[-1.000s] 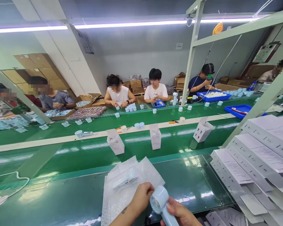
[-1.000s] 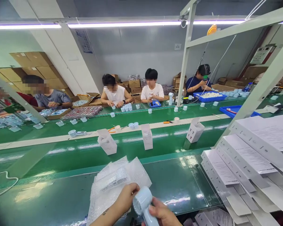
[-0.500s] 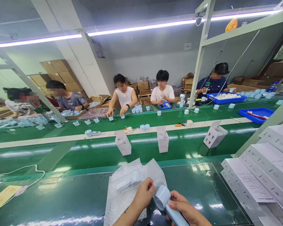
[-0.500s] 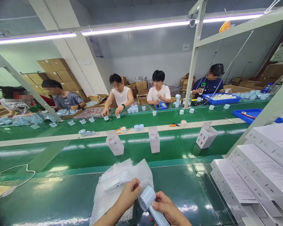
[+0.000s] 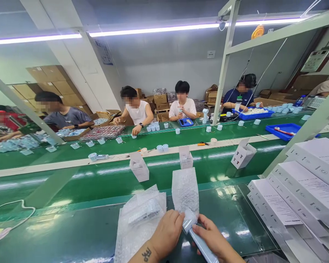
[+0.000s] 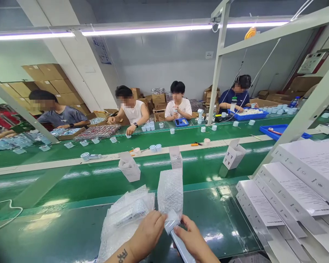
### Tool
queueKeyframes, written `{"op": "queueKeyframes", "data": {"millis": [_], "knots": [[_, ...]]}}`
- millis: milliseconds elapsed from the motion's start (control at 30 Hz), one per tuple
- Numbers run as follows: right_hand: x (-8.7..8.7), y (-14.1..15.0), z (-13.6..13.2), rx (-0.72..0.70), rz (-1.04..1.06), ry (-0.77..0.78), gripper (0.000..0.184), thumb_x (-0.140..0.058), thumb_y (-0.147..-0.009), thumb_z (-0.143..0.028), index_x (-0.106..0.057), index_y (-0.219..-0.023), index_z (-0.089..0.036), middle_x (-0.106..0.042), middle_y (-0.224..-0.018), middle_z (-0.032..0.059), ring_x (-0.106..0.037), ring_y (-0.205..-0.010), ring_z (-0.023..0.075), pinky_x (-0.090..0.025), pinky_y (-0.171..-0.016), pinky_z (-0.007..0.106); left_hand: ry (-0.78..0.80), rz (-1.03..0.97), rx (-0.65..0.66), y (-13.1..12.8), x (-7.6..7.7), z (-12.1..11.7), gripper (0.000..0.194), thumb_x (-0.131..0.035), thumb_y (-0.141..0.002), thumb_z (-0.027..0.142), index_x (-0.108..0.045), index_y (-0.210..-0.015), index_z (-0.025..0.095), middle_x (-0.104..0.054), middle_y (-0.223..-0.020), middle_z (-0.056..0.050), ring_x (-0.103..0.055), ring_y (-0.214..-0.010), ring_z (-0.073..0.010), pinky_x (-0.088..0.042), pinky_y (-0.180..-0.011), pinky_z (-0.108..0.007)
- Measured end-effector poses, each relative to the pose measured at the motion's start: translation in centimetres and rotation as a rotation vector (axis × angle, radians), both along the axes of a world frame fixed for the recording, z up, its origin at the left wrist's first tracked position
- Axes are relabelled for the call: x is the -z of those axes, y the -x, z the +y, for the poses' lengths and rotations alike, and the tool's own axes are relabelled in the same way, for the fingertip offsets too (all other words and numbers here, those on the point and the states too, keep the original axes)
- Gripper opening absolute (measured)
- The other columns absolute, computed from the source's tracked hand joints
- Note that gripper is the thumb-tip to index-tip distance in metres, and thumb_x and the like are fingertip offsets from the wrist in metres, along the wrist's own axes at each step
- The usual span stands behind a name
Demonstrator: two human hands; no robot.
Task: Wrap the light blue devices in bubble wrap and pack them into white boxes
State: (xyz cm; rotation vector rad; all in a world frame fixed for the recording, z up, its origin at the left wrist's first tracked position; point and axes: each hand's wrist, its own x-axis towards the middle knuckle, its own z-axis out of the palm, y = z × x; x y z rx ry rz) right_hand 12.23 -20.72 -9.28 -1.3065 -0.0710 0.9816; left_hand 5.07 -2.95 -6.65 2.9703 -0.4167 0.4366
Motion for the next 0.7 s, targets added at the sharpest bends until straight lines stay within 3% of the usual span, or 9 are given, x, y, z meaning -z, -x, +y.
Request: {"op": "queueKeyframes", "data": {"millis": [100, 233, 367, 467, 567, 700], "knots": [[0.6, 1.0, 0.1, 0.125, 0.038, -0.063, 0.07, -0.076, -0.059, -0.062, -0.053, -0.113, -0.022, -0.063, -0.105, 0.0052, -0.063, -0.053, 0.0129, -0.049, -0.038, 0.025, 0.053, -0.017, -0.213, 0.4, 1.0, -0.4, 0.032, -0.041, -0.083, 0.001, -0.058, -0.106, 0.015, -0.066, -0.083, -0.007, -0.064, -0.075, -0.0226, -0.057, -0.068, -0.036], [0.9, 1.9, 0.5, 0.259, 0.082, -0.074, 0.065, -0.078, -0.058, -0.062, -0.051, -0.1, -0.021, -0.064, -0.085, -0.0007, -0.063, -0.052, 0.0143, -0.05, -0.038, 0.025, 0.216, 0.055, -0.405, 0.1, 1.6, -1.3, 0.025, -0.041, -0.079, -0.001, -0.055, -0.088, 0.017, -0.066, -0.073, -0.003, -0.066, -0.067, -0.0174, -0.053, -0.06, -0.026], [0.5, 2.2, 0.3, 0.248, 0.179, -0.069, 0.055, -0.076, -0.062, -0.058, -0.044, -0.085, -0.021, -0.062, -0.059, -0.0035, -0.06, -0.048, 0.0143, -0.049, -0.038, 0.024, 0.191, 0.047, -0.268, 0.0, 1.0, -1.9, 0.021, -0.04, -0.082, 0.004, -0.054, -0.08, 0.019, -0.064, -0.07, -0.004, -0.064, -0.066, -0.019, -0.053, -0.06, -0.028], [-0.5, 2.2, 0.0, 0.228, 0.243, -0.066, 0.056, -0.076, -0.064, -0.05, -0.043, -0.099, -0.022, -0.065, -0.058, -0.0026, -0.061, -0.048, 0.0162, -0.049, -0.037, 0.025, 0.15, 0.016, -0.106, 0.7, 0.8, -2.0, 0.023, -0.036, -0.086, 0.008, -0.057, -0.087, 0.018, -0.065, -0.075, -0.007, -0.063, -0.072, -0.0228, -0.054, -0.065, -0.035], [-1.3, 2.4, 0.0, 0.301, 0.301, -0.092, 0.068, -0.079, -0.059, -0.044, -0.043, -0.112, -0.021, -0.066, -0.059, -0.0021, -0.063, -0.052, 0.0174, -0.051, -0.04, 0.026, 0.173, 0.005, -0.046, 1.8, 1.2, -2.2, 0.029, -0.034, -0.085, 0.005, -0.055, -0.1, 0.015, -0.066, -0.079, -0.009, -0.063, -0.071, -0.0225, -0.056, -0.065, -0.036], [0.1, 3.2, 0.6, 0.322, 0.218, 0.018, 0.056, -0.08, -0.051, -0.052, -0.05, -0.086, -0.02, -0.06, -0.049, -0.004, -0.051, -0.036, 0.0115, -0.046, -0.037, 0.024, 0.277, 0.073, -0.044, 2.4, 1.1, -3.0, 0.026, -0.039, -0.083, 0.005, -0.055, -0.101, 0.017, -0.067, -0.084, -0.008, -0.065, -0.076, -0.0199, -0.056, -0.068, -0.031]]}}
